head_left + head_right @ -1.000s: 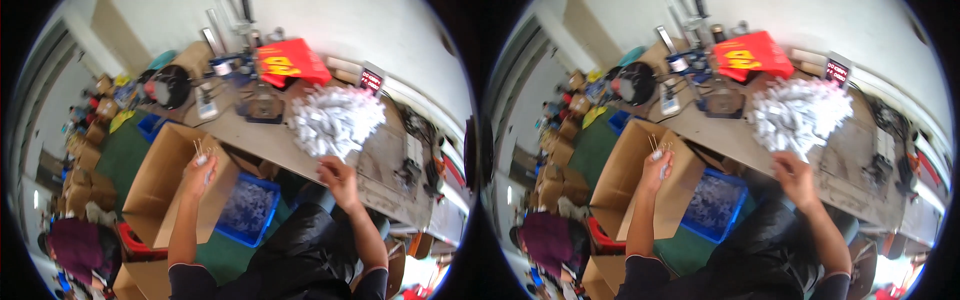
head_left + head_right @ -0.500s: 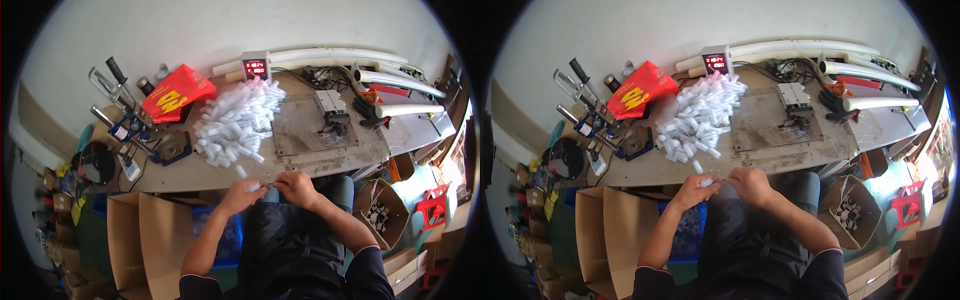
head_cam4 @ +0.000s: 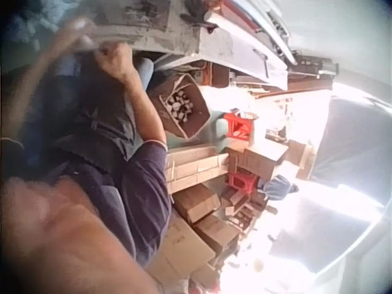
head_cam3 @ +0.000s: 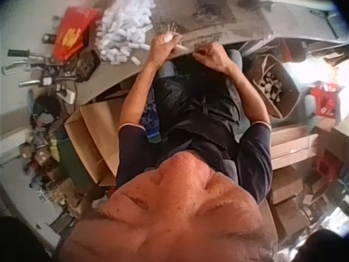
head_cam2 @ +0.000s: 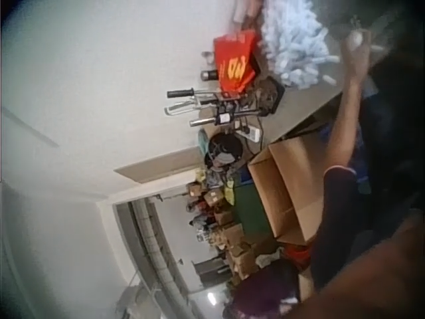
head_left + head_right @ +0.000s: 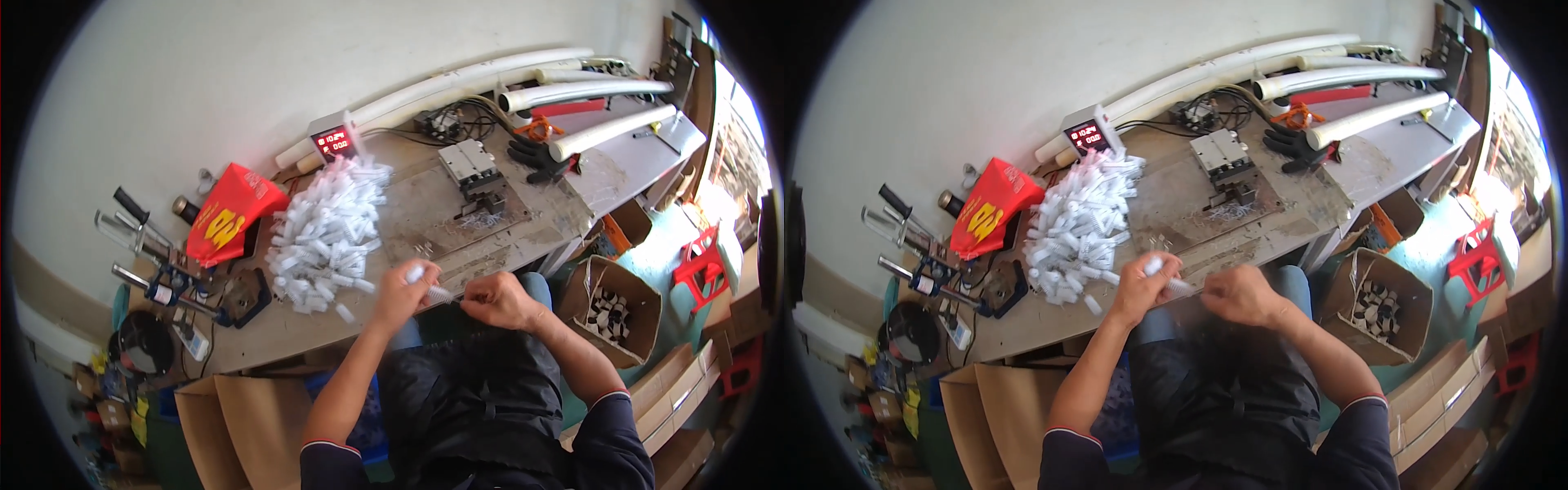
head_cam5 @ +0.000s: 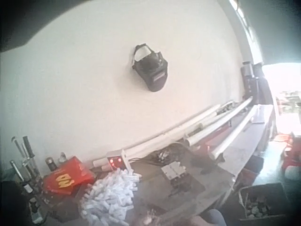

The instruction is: The person is assembling components of hygiene products using a small manual press and sorting finished parts into boxes.

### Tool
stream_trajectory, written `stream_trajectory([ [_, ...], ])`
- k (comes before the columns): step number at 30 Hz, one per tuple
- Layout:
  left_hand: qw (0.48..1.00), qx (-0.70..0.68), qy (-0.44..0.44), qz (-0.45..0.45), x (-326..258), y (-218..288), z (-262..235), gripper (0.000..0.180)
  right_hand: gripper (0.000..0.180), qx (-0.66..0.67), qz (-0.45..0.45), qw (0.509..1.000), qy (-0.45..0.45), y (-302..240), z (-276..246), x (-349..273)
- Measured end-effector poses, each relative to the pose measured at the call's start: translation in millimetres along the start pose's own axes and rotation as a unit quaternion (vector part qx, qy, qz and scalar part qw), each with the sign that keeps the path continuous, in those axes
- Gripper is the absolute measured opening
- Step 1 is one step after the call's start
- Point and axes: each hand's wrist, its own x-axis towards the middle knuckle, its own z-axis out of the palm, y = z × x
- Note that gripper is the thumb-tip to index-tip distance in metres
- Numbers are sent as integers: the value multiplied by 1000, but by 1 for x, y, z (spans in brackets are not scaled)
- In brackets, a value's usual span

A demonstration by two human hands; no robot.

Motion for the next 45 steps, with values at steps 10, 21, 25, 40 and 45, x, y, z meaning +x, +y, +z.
stream_trajectory([
  [10, 953, -61, 273, 120, 111, -30, 15, 18, 17, -69, 133, 939, 310, 68, -21, 33],
  [21, 955, -61, 258, 134, 122, -31, 13, 18, 14, -140, 128, 911, 365, 90, -13, 57],
  [25, 949, 3, 260, 179, 125, -39, 12, 19, 13, -153, 119, 907, 374, 89, -9, 58],
  [40, 935, 58, 296, 188, 125, -39, 14, 25, 20, -146, 167, 903, 367, 92, -7, 60],
  [45, 940, 44, 292, 171, 121, -28, 16, 21, 21, -163, 149, 905, 363, 92, -9, 58],
])
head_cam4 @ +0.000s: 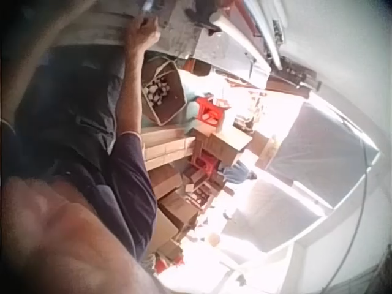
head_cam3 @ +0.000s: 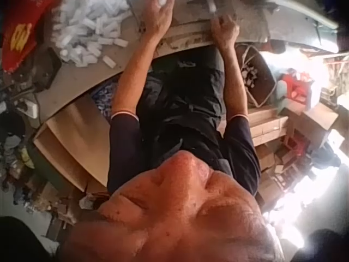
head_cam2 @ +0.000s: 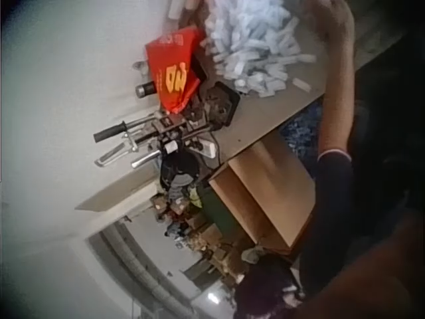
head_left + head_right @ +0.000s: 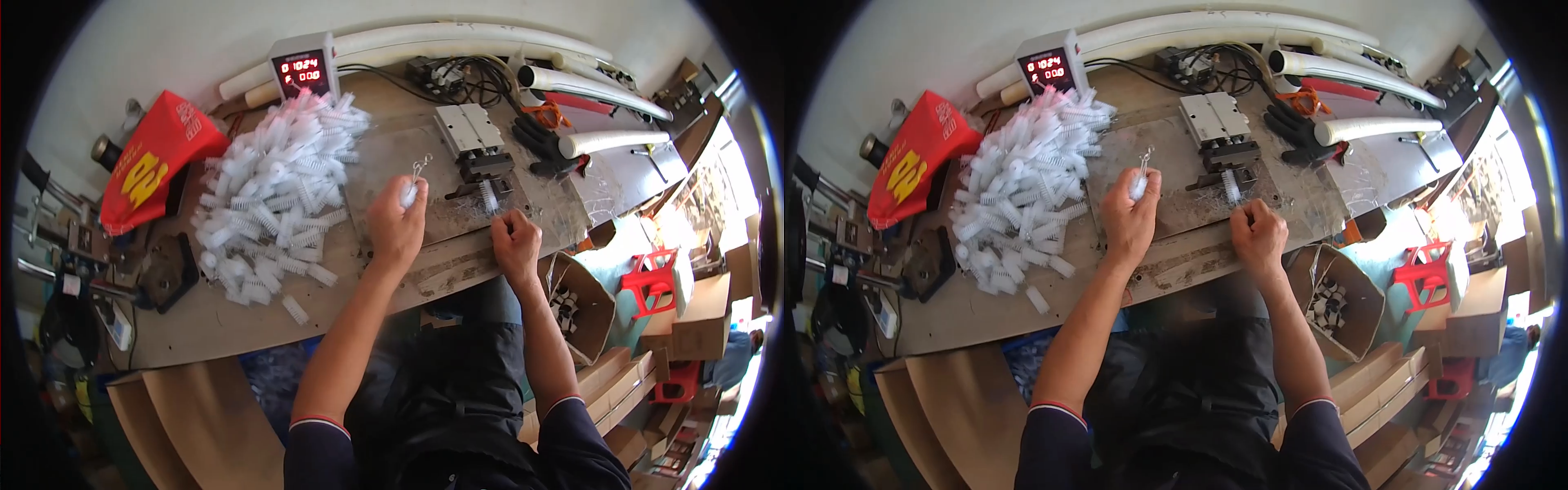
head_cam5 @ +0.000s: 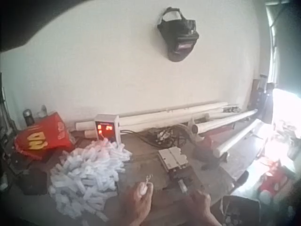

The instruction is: The person is assembling components of hygiene products using a small manual press and sorting finished parts into boxes.

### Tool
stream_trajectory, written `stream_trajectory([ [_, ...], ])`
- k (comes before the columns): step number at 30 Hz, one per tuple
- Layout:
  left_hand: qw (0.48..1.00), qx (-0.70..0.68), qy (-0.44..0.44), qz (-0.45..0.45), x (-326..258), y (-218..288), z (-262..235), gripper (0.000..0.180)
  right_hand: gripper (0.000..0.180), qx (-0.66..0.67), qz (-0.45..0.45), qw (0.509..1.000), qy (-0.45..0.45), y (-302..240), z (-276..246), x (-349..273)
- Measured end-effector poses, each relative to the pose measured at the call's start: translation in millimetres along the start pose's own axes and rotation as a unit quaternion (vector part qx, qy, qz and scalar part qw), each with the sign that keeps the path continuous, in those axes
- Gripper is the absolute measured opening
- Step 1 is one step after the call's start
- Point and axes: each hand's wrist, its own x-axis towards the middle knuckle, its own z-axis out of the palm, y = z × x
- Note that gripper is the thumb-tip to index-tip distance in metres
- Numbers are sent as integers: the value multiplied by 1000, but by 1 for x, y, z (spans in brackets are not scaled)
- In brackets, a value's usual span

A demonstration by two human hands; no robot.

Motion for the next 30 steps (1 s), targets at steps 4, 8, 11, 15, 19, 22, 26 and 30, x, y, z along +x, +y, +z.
stream_trajectory([
  [4, 999, 5, 9, 42, 1, -3, -2, 22, 22, 13, 14, 1000, -15, 0, 0, 1],
  [8, 999, 3, 12, 32, 0, -2, -1, 20, 23, 19, 18, 1000, -7, -2, 1, 1],
  [11, 999, -4, 11, 39, 1, -5, 0, 19, 24, 23, 22, 999, -7, -4, 1, 1],
  [15, 999, 3, 10, 50, 1, -5, 1, 19, 25, 6, 17, 1000, -4, -3, 1, 1],
  [19, 999, 14, 15, 50, 0, -5, 2, 20, 26, 3, 32, 999, -4, -2, 2, 2],
  [22, 997, 31, 36, 59, 1, -8, 2, 21, 24, -2, 44, 999, -9, -4, 3, 1],
  [26, 998, 37, 23, 53, 0, -5, 2, 22, 24, -8, 28, 1000, 10, -1, 2, 2],
  [30, 999, 37, 10, 22, 0, 0, 0, 23, 25, -19, 52, 998, 1, -4, 3, 5],
])
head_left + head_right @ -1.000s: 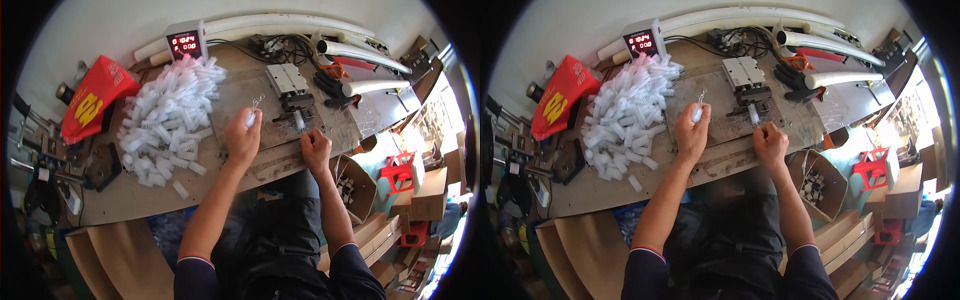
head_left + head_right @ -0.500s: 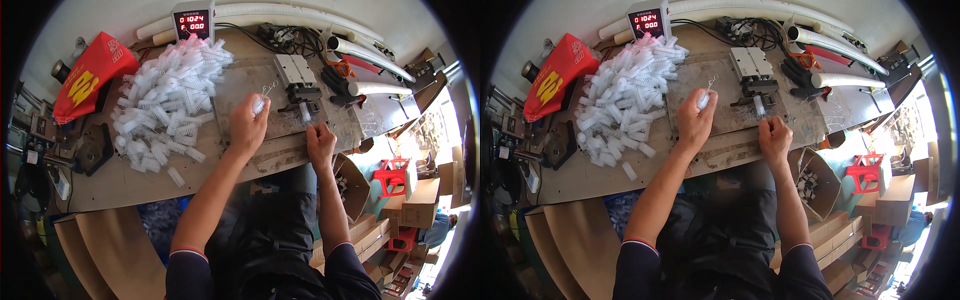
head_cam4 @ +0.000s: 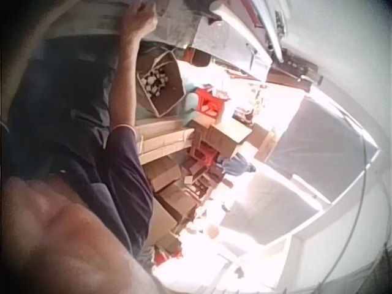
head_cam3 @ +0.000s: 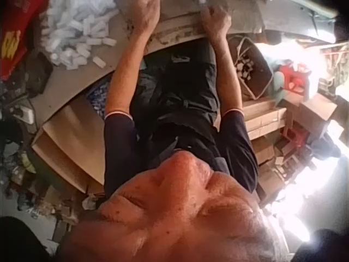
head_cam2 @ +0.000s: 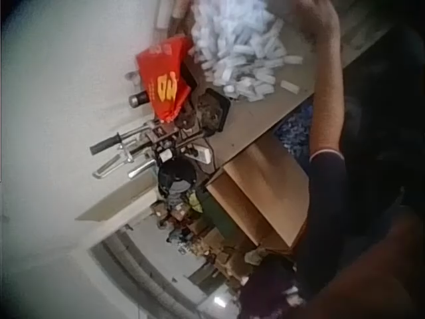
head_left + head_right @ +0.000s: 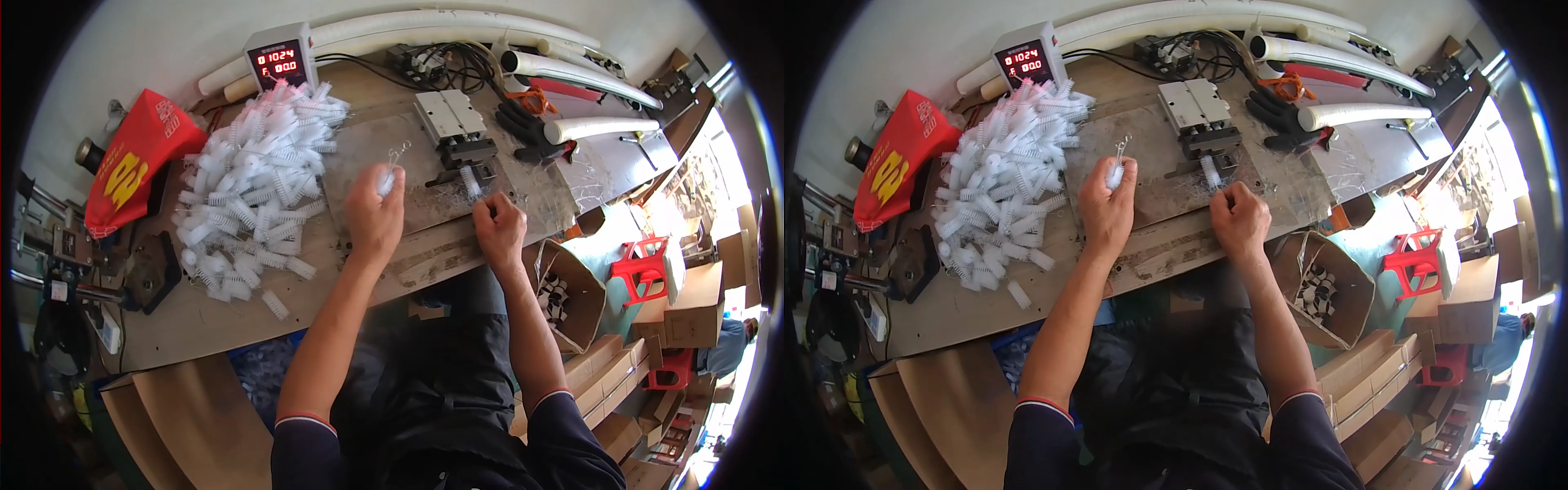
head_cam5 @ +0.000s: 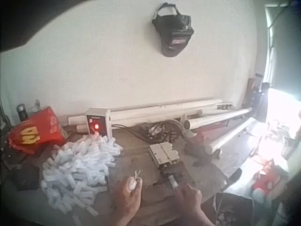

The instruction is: The person is assembling components of hygiene products using a small manual press and sorting finished parts into boxes.

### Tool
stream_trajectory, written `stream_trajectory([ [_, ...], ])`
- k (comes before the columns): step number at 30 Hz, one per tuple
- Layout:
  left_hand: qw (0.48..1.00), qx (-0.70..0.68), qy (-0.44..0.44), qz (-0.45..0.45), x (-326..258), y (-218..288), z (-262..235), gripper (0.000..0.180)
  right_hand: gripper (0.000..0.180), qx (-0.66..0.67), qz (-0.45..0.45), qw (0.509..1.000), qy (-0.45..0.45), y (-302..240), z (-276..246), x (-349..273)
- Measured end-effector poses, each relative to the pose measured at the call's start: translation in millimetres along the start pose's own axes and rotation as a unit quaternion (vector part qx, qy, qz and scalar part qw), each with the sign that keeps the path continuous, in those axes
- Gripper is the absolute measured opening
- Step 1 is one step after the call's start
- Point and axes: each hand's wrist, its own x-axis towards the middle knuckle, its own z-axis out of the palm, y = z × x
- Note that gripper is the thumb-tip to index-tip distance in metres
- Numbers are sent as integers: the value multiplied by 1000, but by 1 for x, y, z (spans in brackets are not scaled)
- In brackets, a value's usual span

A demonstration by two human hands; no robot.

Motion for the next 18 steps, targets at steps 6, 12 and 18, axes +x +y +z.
stream_trajectory([
  [6, 1000, 16, -15, -1, -1, -1, 0, 22, 34, -33, -3, 999, -11, -7, 0, 2],
  [12, 999, 32, -1, 31, -3, -5, 2, 23, 32, -10, -19, 1000, 13, -9, 1, -4],
  [18, 997, 46, -22, 64, -4, 1, 4, 21, 30, 4, -32, 999, 18, -9, -1, -5],
])
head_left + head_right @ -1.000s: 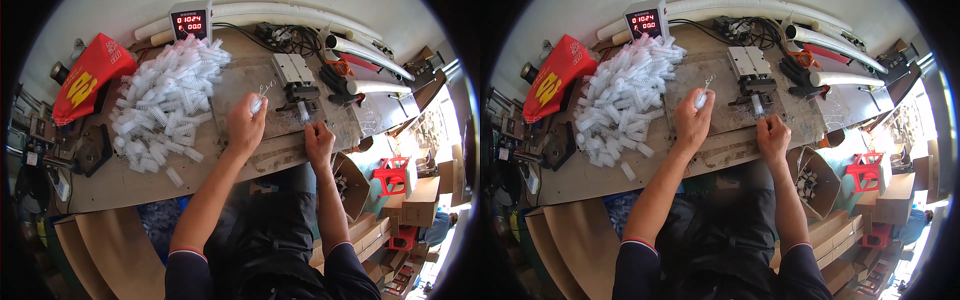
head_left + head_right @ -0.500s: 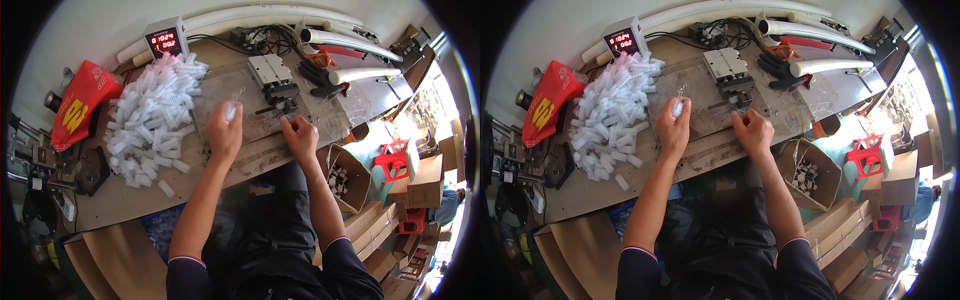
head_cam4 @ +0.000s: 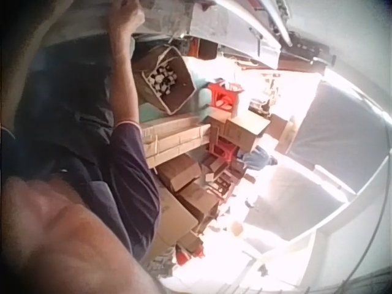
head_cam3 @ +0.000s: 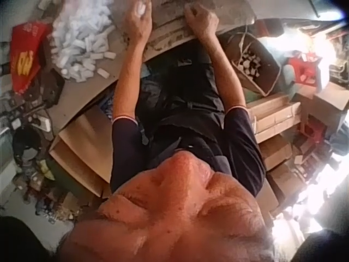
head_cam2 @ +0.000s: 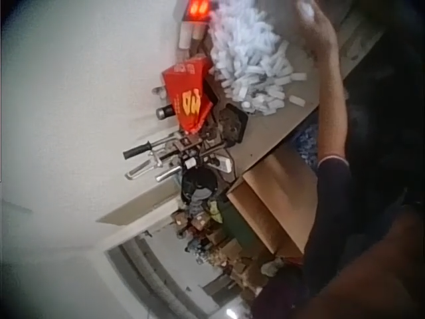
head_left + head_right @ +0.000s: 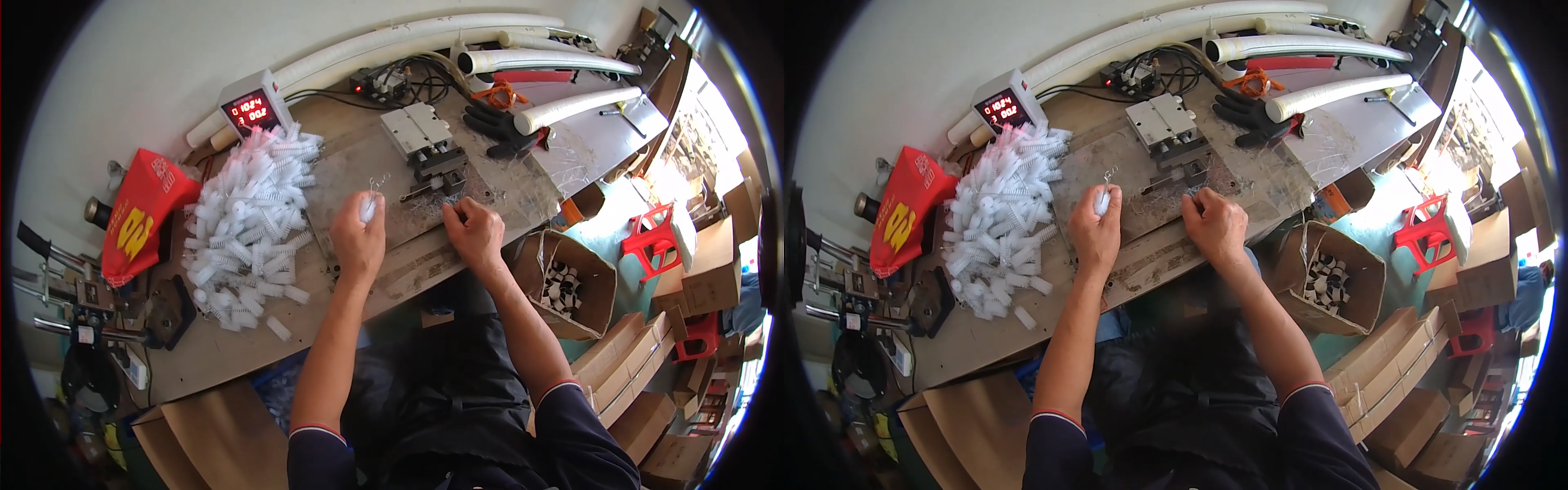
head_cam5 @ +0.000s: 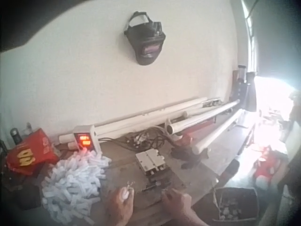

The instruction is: The person is assembling components of hygiene products using a small manual press and sorting finished parts into boxes.

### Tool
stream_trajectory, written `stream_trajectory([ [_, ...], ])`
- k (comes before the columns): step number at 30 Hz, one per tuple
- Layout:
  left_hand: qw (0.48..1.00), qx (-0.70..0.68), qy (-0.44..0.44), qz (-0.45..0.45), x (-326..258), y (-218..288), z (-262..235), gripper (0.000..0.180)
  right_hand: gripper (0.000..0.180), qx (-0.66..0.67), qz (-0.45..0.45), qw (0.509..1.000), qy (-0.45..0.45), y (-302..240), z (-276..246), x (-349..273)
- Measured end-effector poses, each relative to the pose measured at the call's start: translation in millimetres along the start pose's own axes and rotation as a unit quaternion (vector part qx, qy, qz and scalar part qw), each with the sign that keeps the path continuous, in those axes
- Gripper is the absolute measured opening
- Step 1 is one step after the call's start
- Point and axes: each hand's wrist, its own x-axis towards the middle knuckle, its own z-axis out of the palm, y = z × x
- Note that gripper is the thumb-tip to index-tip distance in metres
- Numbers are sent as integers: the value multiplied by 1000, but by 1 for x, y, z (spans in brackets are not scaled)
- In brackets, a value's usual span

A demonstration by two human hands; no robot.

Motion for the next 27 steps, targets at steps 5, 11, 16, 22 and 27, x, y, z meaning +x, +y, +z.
stream_trajectory([
  [5, 999, 43, -29, 9, 3, 6, 8, 20, 30, 6, 5, 1000, -1, 3, -1, 1],
  [11, 985, 119, -115, 46, 5, 18, 25, 19, 30, 21, 3, 1000, 6, 4, -5, 0],
  [16, 973, 161, -113, 119, 0, 20, 32, 23, 29, 37, 6, 999, 15, 3, -7, 0],
  [22, 974, 136, -74, 166, -7, 19, 25, 29, 27, 73, 22, 997, 10, 4, -12, 1],
  [27, 988, 80, -59, 118, -11, 27, 12, 20, 19, 177, 59, 982, 11, 12, -11, 4],
])
